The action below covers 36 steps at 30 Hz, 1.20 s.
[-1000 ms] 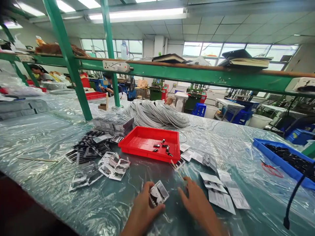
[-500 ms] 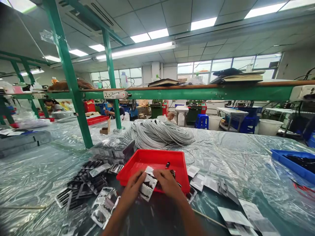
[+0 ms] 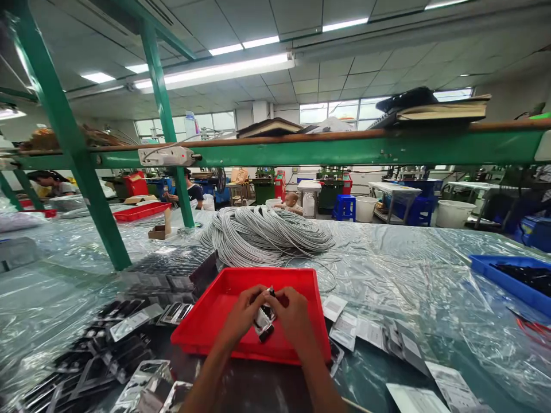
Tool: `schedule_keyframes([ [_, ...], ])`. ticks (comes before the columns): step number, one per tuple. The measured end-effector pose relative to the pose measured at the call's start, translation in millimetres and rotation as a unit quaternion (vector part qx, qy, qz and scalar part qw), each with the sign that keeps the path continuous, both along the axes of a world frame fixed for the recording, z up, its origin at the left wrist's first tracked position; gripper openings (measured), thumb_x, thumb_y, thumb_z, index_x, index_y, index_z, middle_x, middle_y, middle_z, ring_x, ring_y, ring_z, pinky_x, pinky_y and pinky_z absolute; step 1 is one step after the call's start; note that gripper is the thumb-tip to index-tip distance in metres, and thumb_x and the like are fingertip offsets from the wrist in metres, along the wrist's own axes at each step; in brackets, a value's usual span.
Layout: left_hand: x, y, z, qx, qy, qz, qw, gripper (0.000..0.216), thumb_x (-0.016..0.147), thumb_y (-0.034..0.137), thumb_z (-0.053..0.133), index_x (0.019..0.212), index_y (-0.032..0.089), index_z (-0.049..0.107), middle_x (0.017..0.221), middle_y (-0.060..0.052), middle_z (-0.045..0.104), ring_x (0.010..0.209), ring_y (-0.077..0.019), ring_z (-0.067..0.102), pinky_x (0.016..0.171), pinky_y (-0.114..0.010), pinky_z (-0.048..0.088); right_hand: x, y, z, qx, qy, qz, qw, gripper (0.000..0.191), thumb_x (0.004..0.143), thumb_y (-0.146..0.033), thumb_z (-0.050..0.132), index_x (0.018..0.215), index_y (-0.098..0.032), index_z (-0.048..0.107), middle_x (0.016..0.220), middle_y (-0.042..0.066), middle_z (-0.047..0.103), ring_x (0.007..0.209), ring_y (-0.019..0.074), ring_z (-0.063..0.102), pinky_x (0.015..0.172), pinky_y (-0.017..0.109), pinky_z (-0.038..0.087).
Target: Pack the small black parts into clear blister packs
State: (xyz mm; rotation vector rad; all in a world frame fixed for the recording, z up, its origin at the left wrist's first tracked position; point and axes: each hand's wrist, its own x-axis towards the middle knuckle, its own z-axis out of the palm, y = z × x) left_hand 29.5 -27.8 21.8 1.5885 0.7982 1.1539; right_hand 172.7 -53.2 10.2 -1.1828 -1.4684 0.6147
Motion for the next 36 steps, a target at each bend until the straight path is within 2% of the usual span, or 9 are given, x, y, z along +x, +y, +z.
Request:
schedule_keyframes([
  [3, -8.2, 1.3, -3.5, -0.030, 0.023, -0.039, 0.999, 0.036, 0.082, 0.051, 0.061, 0.075, 0.016, 0.063, 0.065, 0.001, 0.057, 0.060, -0.0136, 0.051, 0.056, -0.023, 0.038, 10.0, 4.5, -1.7, -0.053, 0.009, 0.035, 0.998, 0.039, 0.080, -0.054, 0.067, 0.063, -0.019, 0.062, 0.059, 0.000, 0.063, 0.058, 0.0171, 0.059, 0.054, 0.026, 0.042],
  [6, -13.9, 3.8, -6.1, -0.050, 0.034, -0.025, 0.998, 0.036, 0.083, 0.052, 0.060, 0.072, 0.017, 0.061, 0.062, 0.002, 0.056, 0.055, -0.0128, 0.050, 0.052, -0.023, 0.037, 20.9, 8.1, -2.2, -0.087, 0.021, 0.061, 0.994, 0.042, 0.086, -0.054, 0.057, 0.066, -0.018, 0.065, 0.058, 0.002, 0.065, 0.054, 0.0178, 0.061, 0.055, 0.028, 0.046],
  [8, -15.5, 6.0, -6.9, -0.054, 0.032, 0.011, 0.998, 0.036, 0.082, 0.052, 0.060, 0.069, 0.018, 0.058, 0.061, 0.003, 0.055, 0.055, -0.0119, 0.048, 0.051, -0.022, 0.036, 26.1, 10.2, -3.0, -0.089, -0.001, 0.025, 0.996, 0.040, 0.087, -0.051, 0.053, 0.071, -0.018, 0.068, 0.064, 0.005, 0.069, 0.059, 0.0209, 0.065, 0.061, 0.032, 0.050],
  [12, -14.4, 8.2, -6.1, -0.061, 0.016, 0.060, 0.996, 0.037, 0.084, 0.055, 0.055, 0.073, 0.020, 0.056, 0.062, 0.005, 0.054, 0.056, -0.0118, 0.048, 0.053, -0.022, 0.036, 24.5, 11.3, -4.1, -0.006, -0.063, -0.116, 0.991, 0.035, 0.080, -0.044, 0.062, 0.097, -0.016, 0.071, 0.104, 0.016, 0.072, 0.100, 0.0311, 0.065, 0.089, 0.042, 0.048],
  [14, -12.7, 7.5, -5.6, -0.068, 0.007, 0.051, 0.996, 0.037, 0.085, 0.056, 0.055, 0.076, 0.020, 0.058, 0.065, 0.004, 0.057, 0.059, -0.0127, 0.051, 0.055, -0.022, 0.039, 18.2, 10.1, -3.3, -0.017, -0.038, -0.059, 0.997, 0.039, 0.081, -0.046, 0.061, 0.105, -0.016, 0.068, 0.105, 0.014, 0.071, 0.099, 0.0292, 0.065, 0.087, 0.039, 0.050],
  [18, -13.1, 4.4, -4.6, -0.083, -0.006, 0.000, 0.996, 0.037, 0.081, 0.055, 0.062, 0.088, 0.018, 0.065, 0.080, -0.001, 0.067, 0.071, -0.0159, 0.059, 0.066, -0.025, 0.046, 7.8, 6.9, 0.5, -0.086, 0.070, 0.088, 0.990, 0.035, 0.084, -0.051, 0.059, 0.090, -0.018, 0.066, 0.073, 0.003, 0.068, 0.063, 0.0190, 0.064, 0.058, 0.029, 0.050],
  [24, -20.2, 1.9, 1.2, -0.084, -0.024, -0.051, 0.995, 0.039, 0.082, 0.054, 0.064, 0.082, 0.016, 0.068, 0.076, -0.002, 0.068, 0.071, -0.0168, 0.062, 0.070, -0.028, 0.048, 7.7, 4.6, 6.6, -0.066, 0.144, 0.077, 0.984, 0.034, 0.080, -0.052, 0.066, 0.082, -0.019, 0.065, 0.065, -0.001, 0.060, 0.055, 0.0150, 0.055, 0.052, 0.026, 0.043],
  [31, -18.7, 0.0, 2.0, -0.076, -0.062, -0.056, 0.994, 0.043, 0.078, 0.059, 0.067, 0.071, 0.017, 0.059, 0.065, 0.001, 0.061, 0.061, -0.0136, 0.056, 0.063, -0.026, 0.046, -3.6, 2.5, 1.0, -0.161, 0.279, 0.157, 0.934, 0.044, 0.072, -0.057, 0.072, 0.090, -0.018, 0.063, 0.068, 0.000, 0.062, 0.060, 0.0162, 0.058, 0.056, 0.027, 0.048],
  [36, -13.1, 0.8, -2.2, -0.065, -0.080, -0.019, 0.995, 0.044, 0.081, 0.060, 0.061, 0.069, 0.019, 0.053, 0.060, 0.005, 0.051, 0.055, -0.0095, 0.046, 0.054, -0.021, 0.038, -10.9, 4.1, -2.2, -0.108, 0.253, 0.093, 0.957, 0.041, 0.075, -0.052, 0.071, 0.097, -0.019, 0.062, 0.085, 0.004, 0.068, 0.077, 0.0198, 0.063, 0.069, 0.031, 0.051],
])
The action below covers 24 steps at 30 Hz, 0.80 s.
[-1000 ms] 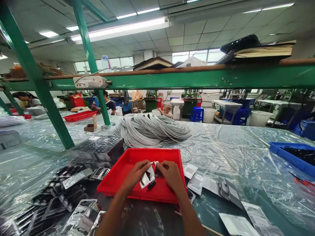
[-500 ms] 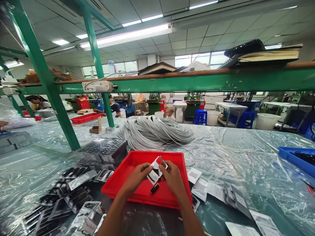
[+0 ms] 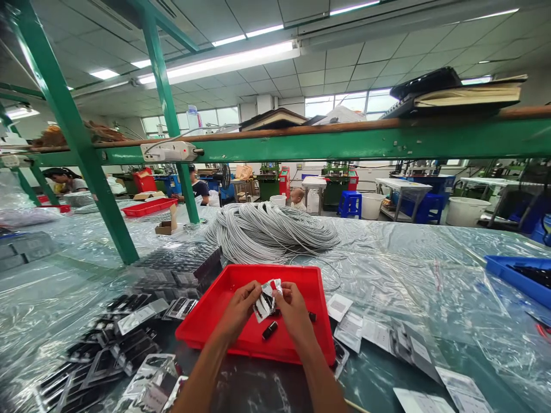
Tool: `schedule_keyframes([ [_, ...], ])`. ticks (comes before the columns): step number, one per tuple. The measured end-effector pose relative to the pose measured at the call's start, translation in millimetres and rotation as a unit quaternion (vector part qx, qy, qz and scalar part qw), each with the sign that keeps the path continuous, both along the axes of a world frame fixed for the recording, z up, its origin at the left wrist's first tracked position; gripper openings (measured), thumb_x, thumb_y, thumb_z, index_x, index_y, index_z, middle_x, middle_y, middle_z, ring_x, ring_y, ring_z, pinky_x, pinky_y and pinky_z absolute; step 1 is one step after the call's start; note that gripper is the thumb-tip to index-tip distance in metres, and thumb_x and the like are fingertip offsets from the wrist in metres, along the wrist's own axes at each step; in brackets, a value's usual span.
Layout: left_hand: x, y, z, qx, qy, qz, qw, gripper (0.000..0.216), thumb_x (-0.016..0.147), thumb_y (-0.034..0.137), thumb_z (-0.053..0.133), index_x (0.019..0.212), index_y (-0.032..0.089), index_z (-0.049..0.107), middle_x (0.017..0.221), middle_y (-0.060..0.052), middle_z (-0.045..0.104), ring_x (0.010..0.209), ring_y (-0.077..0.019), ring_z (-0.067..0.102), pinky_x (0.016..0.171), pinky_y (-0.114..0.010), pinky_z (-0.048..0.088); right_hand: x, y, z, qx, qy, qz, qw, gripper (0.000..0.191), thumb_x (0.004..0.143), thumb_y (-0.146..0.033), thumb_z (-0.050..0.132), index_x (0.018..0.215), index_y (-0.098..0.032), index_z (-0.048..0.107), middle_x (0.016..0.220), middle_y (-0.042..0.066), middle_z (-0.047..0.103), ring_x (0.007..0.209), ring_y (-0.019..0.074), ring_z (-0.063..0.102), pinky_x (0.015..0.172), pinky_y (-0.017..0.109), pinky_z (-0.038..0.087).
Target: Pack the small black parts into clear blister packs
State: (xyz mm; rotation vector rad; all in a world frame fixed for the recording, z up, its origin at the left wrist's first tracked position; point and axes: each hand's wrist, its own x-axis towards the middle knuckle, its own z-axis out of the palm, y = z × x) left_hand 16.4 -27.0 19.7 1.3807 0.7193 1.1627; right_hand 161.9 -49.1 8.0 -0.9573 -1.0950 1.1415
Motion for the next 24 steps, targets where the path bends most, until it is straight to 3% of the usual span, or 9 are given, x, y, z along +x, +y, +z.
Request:
schedule_keyframes([
  [3, -1.6, 2.0, 0.8, 0.005, 0.022, 0.016, 1.000, 0.041, 0.081, 0.057, 0.064, 0.071, 0.017, 0.059, 0.060, 0.005, 0.051, 0.055, -0.0091, 0.044, 0.053, -0.020, 0.036, -1.4, 2.5, -1.9, 0.023, -0.009, -0.016, 1.000, 0.036, 0.079, -0.049, 0.067, 0.097, -0.019, 0.064, 0.089, 0.005, 0.068, 0.081, 0.0206, 0.063, 0.072, 0.031, 0.051],
  [7, -9.1, 2.4, 4.8, -0.004, 0.056, -0.003, 0.998, 0.038, 0.080, 0.053, 0.066, 0.080, 0.015, 0.067, 0.069, 0.000, 0.063, 0.063, -0.0138, 0.057, 0.061, -0.024, 0.046, 2.3, 4.1, -2.0, 0.054, -0.052, -0.024, 0.997, 0.035, 0.081, -0.050, 0.065, 0.095, -0.017, 0.064, 0.082, 0.004, 0.068, 0.072, 0.0196, 0.062, 0.063, 0.029, 0.048],
  [13, -14.4, 0.3, 7.4, -0.012, 0.079, 0.010, 0.997, 0.034, 0.078, 0.051, 0.067, 0.083, 0.017, 0.066, 0.080, -0.003, 0.067, 0.076, -0.0194, 0.063, 0.069, -0.032, 0.054, 9.7, 1.3, 4.3, 0.074, -0.132, -0.051, 0.987, 0.039, 0.085, -0.049, 0.059, 0.106, -0.018, 0.066, 0.083, 0.005, 0.068, 0.071, 0.0201, 0.061, 0.055, 0.027, 0.045],
  [24, -12.1, -1.5, 10.7, 0.024, 0.113, -0.010, 0.993, 0.010, 0.070, 0.027, 0.058, 0.069, 0.018, 0.062, 0.063, 0.004, 0.055, 0.061, -0.0131, 0.048, 0.060, -0.024, 0.037, 15.3, -1.1, 10.5, 0.104, -0.190, -0.035, 0.976, 0.034, 0.086, -0.043, 0.059, 0.111, -0.021, 0.069, 0.093, 0.006, 0.072, 0.083, 0.0241, 0.065, 0.074, 0.034, 0.051],
])
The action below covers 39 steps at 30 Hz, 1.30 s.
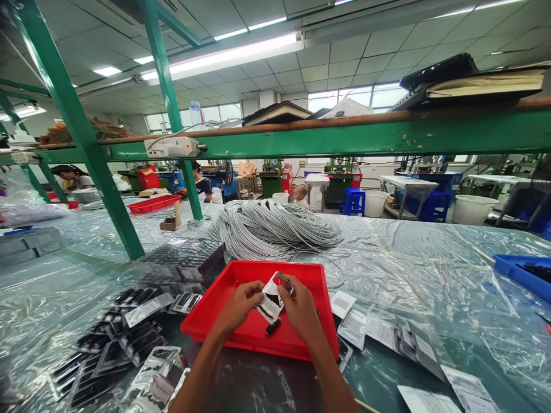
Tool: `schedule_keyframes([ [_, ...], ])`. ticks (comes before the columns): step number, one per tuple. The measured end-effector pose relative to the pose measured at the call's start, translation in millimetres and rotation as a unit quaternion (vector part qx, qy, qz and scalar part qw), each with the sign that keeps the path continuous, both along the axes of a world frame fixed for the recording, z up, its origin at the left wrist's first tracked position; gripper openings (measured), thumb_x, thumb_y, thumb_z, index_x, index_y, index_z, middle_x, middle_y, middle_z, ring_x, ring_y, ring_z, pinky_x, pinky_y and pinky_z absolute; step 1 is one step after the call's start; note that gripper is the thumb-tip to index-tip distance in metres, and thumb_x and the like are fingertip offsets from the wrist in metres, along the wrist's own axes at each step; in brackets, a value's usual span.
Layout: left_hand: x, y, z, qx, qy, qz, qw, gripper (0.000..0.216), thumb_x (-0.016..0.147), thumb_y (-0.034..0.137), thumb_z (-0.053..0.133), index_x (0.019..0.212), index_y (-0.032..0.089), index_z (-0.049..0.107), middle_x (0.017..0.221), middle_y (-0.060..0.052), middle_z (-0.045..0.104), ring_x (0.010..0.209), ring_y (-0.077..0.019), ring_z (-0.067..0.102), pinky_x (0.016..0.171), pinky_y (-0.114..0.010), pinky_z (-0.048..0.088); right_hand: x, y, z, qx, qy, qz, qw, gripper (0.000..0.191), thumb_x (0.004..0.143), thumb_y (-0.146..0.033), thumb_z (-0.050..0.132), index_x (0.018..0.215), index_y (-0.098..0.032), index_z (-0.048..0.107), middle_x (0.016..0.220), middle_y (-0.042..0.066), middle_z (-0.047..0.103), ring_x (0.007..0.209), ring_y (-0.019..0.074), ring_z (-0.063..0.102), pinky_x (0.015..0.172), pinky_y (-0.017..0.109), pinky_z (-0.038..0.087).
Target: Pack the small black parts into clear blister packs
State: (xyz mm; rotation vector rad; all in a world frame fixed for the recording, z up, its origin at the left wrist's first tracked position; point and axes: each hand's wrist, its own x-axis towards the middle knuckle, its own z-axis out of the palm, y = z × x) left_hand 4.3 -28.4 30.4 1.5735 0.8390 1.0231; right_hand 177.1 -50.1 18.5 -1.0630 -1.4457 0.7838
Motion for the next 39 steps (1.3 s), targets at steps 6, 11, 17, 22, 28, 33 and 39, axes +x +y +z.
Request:
schedule_keyframes([
  [6, 1.7, -2.2, 2.2, 0.008, 0.009, 0.014, 1.000, 0.006, 0.071, 0.024, 0.054, 0.068, 0.021, 0.060, 0.063, 0.005, 0.050, 0.062, -0.0139, 0.044, 0.060, -0.024, 0.033, 2.2, -3.7, 5.9, 0.002, -0.005, -0.006, 1.000, 0.035, 0.086, -0.043, 0.059, 0.113, -0.022, 0.068, 0.099, 0.007, 0.073, 0.087, 0.0248, 0.066, 0.073, 0.034, 0.051],
  [11, 2.3, -2.3, 2.2, 0.008, -0.008, 0.010, 1.000, 0.007, 0.070, 0.022, 0.054, 0.068, 0.022, 0.061, 0.062, 0.005, 0.051, 0.061, -0.0135, 0.044, 0.059, -0.024, 0.033, 1.0, -6.5, 7.5, 0.017, -0.026, -0.006, 0.999, 0.033, 0.088, -0.043, 0.058, 0.110, -0.022, 0.069, 0.091, 0.006, 0.073, 0.083, 0.0250, 0.066, 0.072, 0.034, 0.051],
  [17, 10.5, -1.9, -6.0, -0.014, -0.060, 0.005, 0.998, 0.009, 0.071, 0.026, 0.054, 0.068, 0.021, 0.061, 0.062, 0.004, 0.053, 0.058, -0.0127, 0.044, 0.057, -0.023, 0.034, 2.4, -2.9, 2.7, 0.001, 0.043, 0.032, 0.999, 0.035, 0.085, -0.046, 0.063, 0.110, -0.023, 0.071, 0.096, 0.007, 0.074, 0.087, 0.0259, 0.066, 0.077, 0.036, 0.050],
  [22, 25.4, -1.8, -15.1, -0.037, -0.120, 0.018, 0.992, 0.012, 0.070, 0.030, 0.055, 0.068, 0.019, 0.059, 0.060, 0.004, 0.051, 0.056, -0.0107, 0.042, 0.056, -0.022, 0.034, 2.7, 0.1, -5.3, -0.122, 0.235, 0.140, 0.954, 0.044, 0.076, -0.050, 0.073, 0.109, -0.021, 0.071, 0.093, 0.006, 0.073, 0.086, 0.0238, 0.066, 0.077, 0.035, 0.051],
  [28, 30.8, 1.8, -18.0, -0.053, -0.143, 0.044, 0.987, 0.014, 0.070, 0.032, 0.054, 0.065, 0.019, 0.052, 0.056, 0.006, 0.045, 0.051, -0.0088, 0.037, 0.052, -0.021, 0.032, -6.9, 0.0, -6.9, -0.170, 0.319, 0.118, 0.925, 0.042, 0.066, -0.047, 0.082, 0.097, -0.020, 0.071, 0.080, 0.001, 0.068, 0.074, 0.0177, 0.063, 0.070, 0.030, 0.051],
  [33, 14.8, 1.2, -2.9, -0.046, -0.100, 0.024, 0.994, 0.005, 0.068, 0.021, 0.058, 0.070, 0.018, 0.062, 0.062, 0.005, 0.055, 0.058, -0.0099, 0.047, 0.057, -0.020, 0.036, -4.9, -1.0, -3.2, -0.114, 0.260, 0.105, 0.953, 0.041, 0.074, -0.049, 0.076, 0.102, -0.020, 0.068, 0.066, -0.002, 0.063, 0.060, 0.0148, 0.057, 0.058, 0.027, 0.045],
  [39, 11.0, -0.3, -3.0, -0.045, -0.098, 0.000, 0.994, 0.007, 0.069, 0.025, 0.059, 0.070, 0.018, 0.062, 0.061, 0.005, 0.055, 0.056, -0.0102, 0.048, 0.057, -0.021, 0.038, -8.1, -3.6, -4.1, -0.181, 0.330, 0.155, 0.913, 0.042, 0.065, -0.044, 0.086, 0.096, -0.020, 0.071, 0.078, 0.000, 0.067, 0.071, 0.0141, 0.060, 0.066, 0.026, 0.049],
])
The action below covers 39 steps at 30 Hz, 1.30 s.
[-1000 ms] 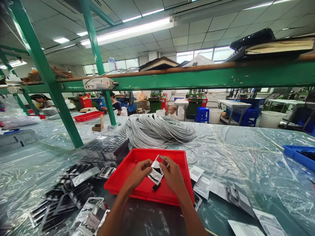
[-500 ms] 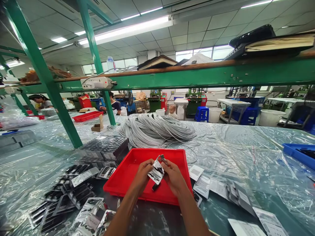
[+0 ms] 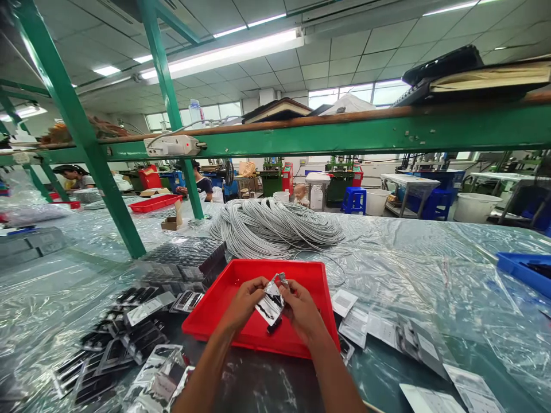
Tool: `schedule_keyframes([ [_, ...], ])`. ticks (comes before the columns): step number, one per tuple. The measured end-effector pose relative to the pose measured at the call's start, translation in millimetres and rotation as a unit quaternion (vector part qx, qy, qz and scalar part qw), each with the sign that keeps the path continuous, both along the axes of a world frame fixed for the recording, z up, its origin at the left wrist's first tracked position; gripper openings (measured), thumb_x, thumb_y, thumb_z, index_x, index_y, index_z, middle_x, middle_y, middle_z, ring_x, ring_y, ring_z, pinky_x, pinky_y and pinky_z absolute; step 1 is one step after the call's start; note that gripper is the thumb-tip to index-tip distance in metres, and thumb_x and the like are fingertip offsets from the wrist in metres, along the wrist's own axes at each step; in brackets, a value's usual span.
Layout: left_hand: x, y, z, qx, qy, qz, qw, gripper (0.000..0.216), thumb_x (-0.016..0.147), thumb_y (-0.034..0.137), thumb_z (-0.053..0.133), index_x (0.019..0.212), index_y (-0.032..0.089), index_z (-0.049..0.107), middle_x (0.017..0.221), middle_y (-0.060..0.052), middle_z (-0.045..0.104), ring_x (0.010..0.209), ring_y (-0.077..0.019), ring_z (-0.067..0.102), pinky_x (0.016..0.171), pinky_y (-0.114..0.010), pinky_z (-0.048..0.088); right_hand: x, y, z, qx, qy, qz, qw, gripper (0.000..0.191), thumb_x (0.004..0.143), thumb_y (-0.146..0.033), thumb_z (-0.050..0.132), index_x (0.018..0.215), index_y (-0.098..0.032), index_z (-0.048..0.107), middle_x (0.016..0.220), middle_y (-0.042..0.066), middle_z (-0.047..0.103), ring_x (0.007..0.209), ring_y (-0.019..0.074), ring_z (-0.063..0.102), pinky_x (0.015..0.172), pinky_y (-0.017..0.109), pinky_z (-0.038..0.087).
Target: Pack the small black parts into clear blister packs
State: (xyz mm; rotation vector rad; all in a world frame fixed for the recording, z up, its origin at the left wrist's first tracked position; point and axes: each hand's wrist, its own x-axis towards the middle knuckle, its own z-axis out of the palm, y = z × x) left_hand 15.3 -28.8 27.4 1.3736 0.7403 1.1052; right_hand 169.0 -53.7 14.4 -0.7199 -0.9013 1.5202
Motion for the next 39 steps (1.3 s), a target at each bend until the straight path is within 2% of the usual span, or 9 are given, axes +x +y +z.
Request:
schedule_keyframes([
  [8, 1.5, 9.6, -12.9, 0.005, 0.028, 0.051, 0.998, 0.034, 0.073, 0.048, 0.066, 0.063, 0.018, 0.052, 0.058, 0.006, 0.050, 0.054, -0.0098, 0.043, 0.054, -0.021, 0.034, -15.7, 4.0, -13.5, -0.009, -0.080, -0.089, 0.993, 0.043, 0.070, -0.053, 0.076, 0.094, -0.020, 0.064, 0.081, 0.003, 0.068, 0.074, 0.0192, 0.063, 0.065, 0.030, 0.051],
  [12, 5.9, 9.0, -10.7, 0.018, 0.070, 0.095, 0.993, 0.038, 0.074, 0.051, 0.064, 0.060, 0.020, 0.048, 0.055, 0.007, 0.043, 0.052, -0.0096, 0.040, 0.051, -0.021, 0.029, -10.9, 5.0, -10.1, 0.103, -0.299, -0.258, 0.913, 0.036, 0.078, -0.053, 0.065, 0.092, -0.019, 0.065, 0.087, 0.007, 0.067, 0.079, 0.0236, 0.063, 0.071, 0.035, 0.050],
  [16, 12.3, 5.9, -10.5, 0.031, 0.105, 0.132, 0.985, 0.036, 0.074, 0.049, 0.064, 0.061, 0.021, 0.046, 0.056, 0.008, 0.042, 0.052, -0.0098, 0.039, 0.050, -0.021, 0.028, -5.5, 2.2, -4.7, 0.185, -0.369, -0.213, 0.886, 0.028, 0.088, -0.047, 0.056, 0.088, -0.020, 0.065, 0.088, 0.007, 0.069, 0.080, 0.0227, 0.065, 0.072, 0.033, 0.050],
  [21, 15.9, 7.5, -17.6, 0.029, 0.134, 0.132, 0.982, 0.037, 0.075, 0.054, 0.060, 0.062, 0.021, 0.050, 0.054, 0.006, 0.047, 0.051, -0.0117, 0.046, 0.050, -0.023, 0.033, 3.9, 1.9, -4.1, 0.211, -0.427, -0.172, 0.863, 0.023, 0.089, -0.038, 0.056, 0.079, -0.020, 0.066, 0.078, 0.005, 0.070, 0.069, 0.0202, 0.066, 0.062, 0.029, 0.049],
  [26, 8.7, 13.4, -23.7, 0.015, 0.141, 0.205, 0.968, 0.037, 0.077, 0.053, 0.058, 0.060, 0.023, 0.043, 0.052, 0.007, 0.046, 0.045, -0.0102, 0.043, 0.045, -0.023, 0.029, 15.9, 6.0, -4.4, 0.208, -0.464, -0.274, 0.816, 0.024, 0.091, -0.033, 0.049, 0.082, -0.019, 0.067, 0.082, 0.007, 0.072, 0.076, 0.0214, 0.067, 0.070, 0.031, 0.049],
  [30, 1.8, 12.8, -18.0, -0.001, 0.112, 0.180, 0.977, 0.040, 0.078, 0.060, 0.055, 0.065, 0.024, 0.044, 0.053, 0.007, 0.048, 0.041, -0.0108, 0.044, 0.042, -0.023, 0.032, 24.1, 9.6, -3.5, 0.150, -0.514, -0.345, 0.771, 0.024, 0.086, -0.034, 0.052, 0.089, -0.016, 0.068, 0.098, 0.015, 0.071, 0.093, 0.0280, 0.066, 0.083, 0.037, 0.048],
  [32, 2.9, 10.7, -14.1, -0.005, 0.089, 0.138, 0.986, 0.040, 0.078, 0.062, 0.056, 0.070, 0.023, 0.049, 0.058, 0.006, 0.053, 0.045, -0.0119, 0.049, 0.043, -0.024, 0.038, 23.2, 9.8, -2.8, 0.130, -0.513, -0.322, 0.785, 0.028, 0.085, -0.041, 0.054, 0.089, -0.016, 0.068, 0.099, 0.015, 0.070, 0.092, 0.0281, 0.065, 0.081, 0.037, 0.048],
  [36, 7.7, 5.5, -10.8, -0.019, 0.052, 0.041, 0.998, 0.038, 0.081, 0.058, 0.058, 0.086, 0.020, 0.059, 0.075, 0.001, 0.063, 0.061, -0.0148, 0.061, 0.060, -0.028, 0.052, 14.5, 8.8, -3.1, 0.085, -0.393, -0.124, 0.907, 0.042, 0.086, -0.057, 0.050, 0.071, -0.019, 0.059, 0.059, 0.000, 0.058, 0.053, 0.0168, 0.056, 0.051, 0.027, 0.042],
  [39, 5.0, 1.9, -9.6, -0.032, 0.048, -0.006, 0.998, 0.035, 0.082, 0.053, 0.060, 0.085, 0.018, 0.062, 0.076, -0.002, 0.065, 0.067, -0.0170, 0.065, 0.069, -0.030, 0.054, 10.5, 8.6, -4.8, 0.070, -0.328, -0.155, 0.929, 0.043, 0.084, -0.060, 0.054, 0.067, -0.021, 0.049, 0.051, -0.006, 0.046, 0.044, 0.0120, 0.046, 0.043, 0.023, 0.033],
])
